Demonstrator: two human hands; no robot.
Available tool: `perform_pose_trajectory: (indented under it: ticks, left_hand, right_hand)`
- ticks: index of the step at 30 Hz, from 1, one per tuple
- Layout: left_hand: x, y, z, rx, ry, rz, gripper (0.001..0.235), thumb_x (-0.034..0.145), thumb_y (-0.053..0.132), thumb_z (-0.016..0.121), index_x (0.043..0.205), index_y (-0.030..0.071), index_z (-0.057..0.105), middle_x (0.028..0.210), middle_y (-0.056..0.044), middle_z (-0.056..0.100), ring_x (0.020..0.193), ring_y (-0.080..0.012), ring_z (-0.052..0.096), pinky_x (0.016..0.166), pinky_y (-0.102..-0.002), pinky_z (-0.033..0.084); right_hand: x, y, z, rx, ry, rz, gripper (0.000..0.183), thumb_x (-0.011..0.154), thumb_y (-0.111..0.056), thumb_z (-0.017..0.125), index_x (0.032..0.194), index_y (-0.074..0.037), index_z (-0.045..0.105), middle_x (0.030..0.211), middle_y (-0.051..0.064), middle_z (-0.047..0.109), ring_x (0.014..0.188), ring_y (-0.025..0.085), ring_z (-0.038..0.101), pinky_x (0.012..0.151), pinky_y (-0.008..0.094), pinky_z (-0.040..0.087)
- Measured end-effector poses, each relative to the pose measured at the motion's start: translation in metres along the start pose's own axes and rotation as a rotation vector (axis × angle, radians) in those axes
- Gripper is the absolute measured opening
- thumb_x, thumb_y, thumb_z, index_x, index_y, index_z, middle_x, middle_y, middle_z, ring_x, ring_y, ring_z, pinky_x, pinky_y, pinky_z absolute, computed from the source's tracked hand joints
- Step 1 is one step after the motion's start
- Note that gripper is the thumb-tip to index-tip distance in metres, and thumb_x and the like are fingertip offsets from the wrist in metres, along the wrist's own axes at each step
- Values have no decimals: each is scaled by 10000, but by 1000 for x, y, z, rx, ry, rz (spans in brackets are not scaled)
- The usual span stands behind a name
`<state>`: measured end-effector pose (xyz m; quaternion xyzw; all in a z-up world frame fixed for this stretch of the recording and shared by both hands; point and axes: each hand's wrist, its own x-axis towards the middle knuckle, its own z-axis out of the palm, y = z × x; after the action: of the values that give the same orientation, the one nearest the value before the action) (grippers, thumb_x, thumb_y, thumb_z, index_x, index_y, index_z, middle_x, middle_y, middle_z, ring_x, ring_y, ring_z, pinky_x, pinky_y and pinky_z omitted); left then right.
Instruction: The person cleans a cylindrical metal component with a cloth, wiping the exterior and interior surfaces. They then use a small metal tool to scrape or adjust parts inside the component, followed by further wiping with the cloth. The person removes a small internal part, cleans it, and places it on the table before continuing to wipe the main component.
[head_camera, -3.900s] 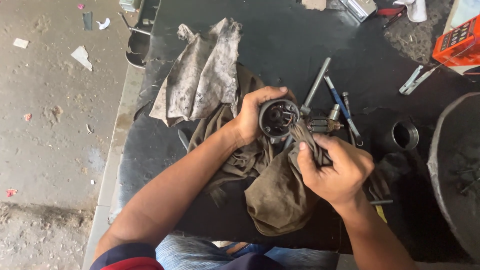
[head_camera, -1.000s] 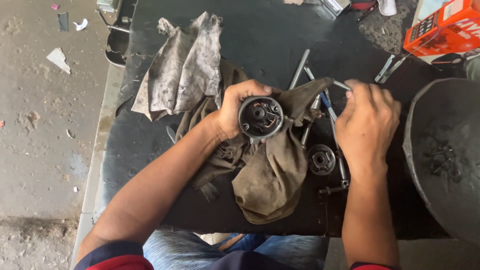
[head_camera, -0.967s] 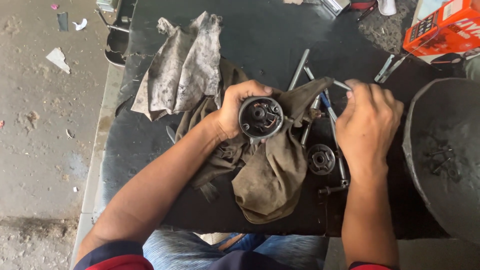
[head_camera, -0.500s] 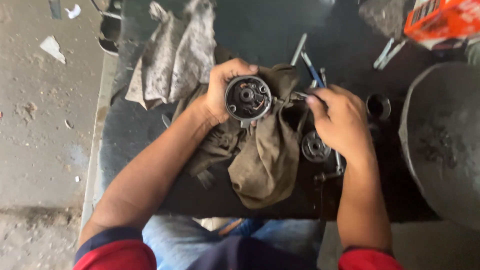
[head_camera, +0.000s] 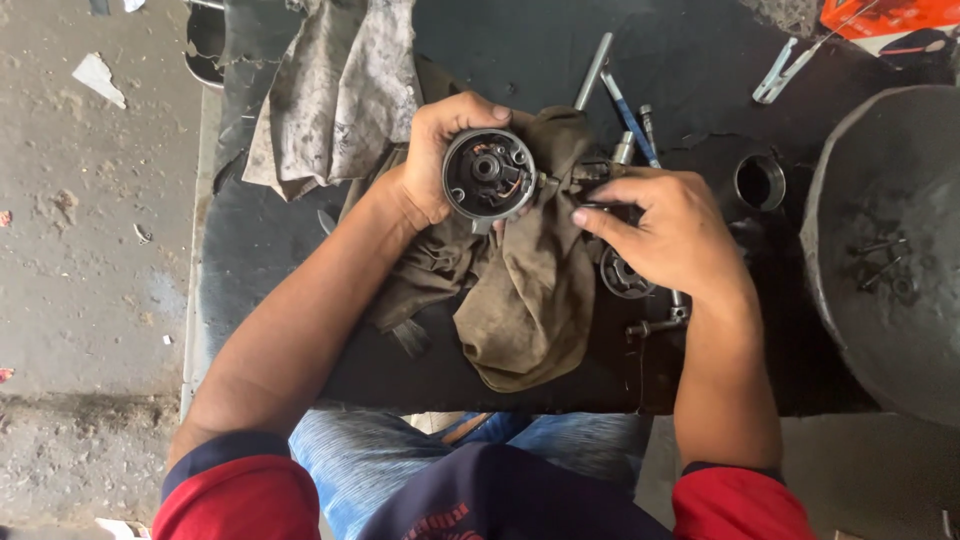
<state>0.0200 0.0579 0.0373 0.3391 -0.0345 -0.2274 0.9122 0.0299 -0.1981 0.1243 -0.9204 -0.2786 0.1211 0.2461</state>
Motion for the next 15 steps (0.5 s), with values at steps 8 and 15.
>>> perform_pose_trajectory:
  ticks: [8, 15]
  left_hand:
    - [4, 5, 11, 82, 91, 6, 453, 830, 416, 555, 824, -8, 716, 723, -179, 709, 598, -279, 721, 429, -356, 541]
    - [-4, 10, 10, 107, 38, 0, 470, 871, 387, 560, 931, -58, 700, 813, -222, 717, 650, -310, 726, 480, -368, 538]
  right_hand:
    - [-1, 11, -9, -126, 158, -25, 363, 887, -339, 825, 1033, -9, 783, 865, 135, 755, 667, 198, 721, 630, 334, 546]
    - [5, 21, 3, -441, 464, -247, 639, 820, -533, 883, 1078, 39, 763, 885, 152, 686, 855, 326, 676, 746, 426, 536]
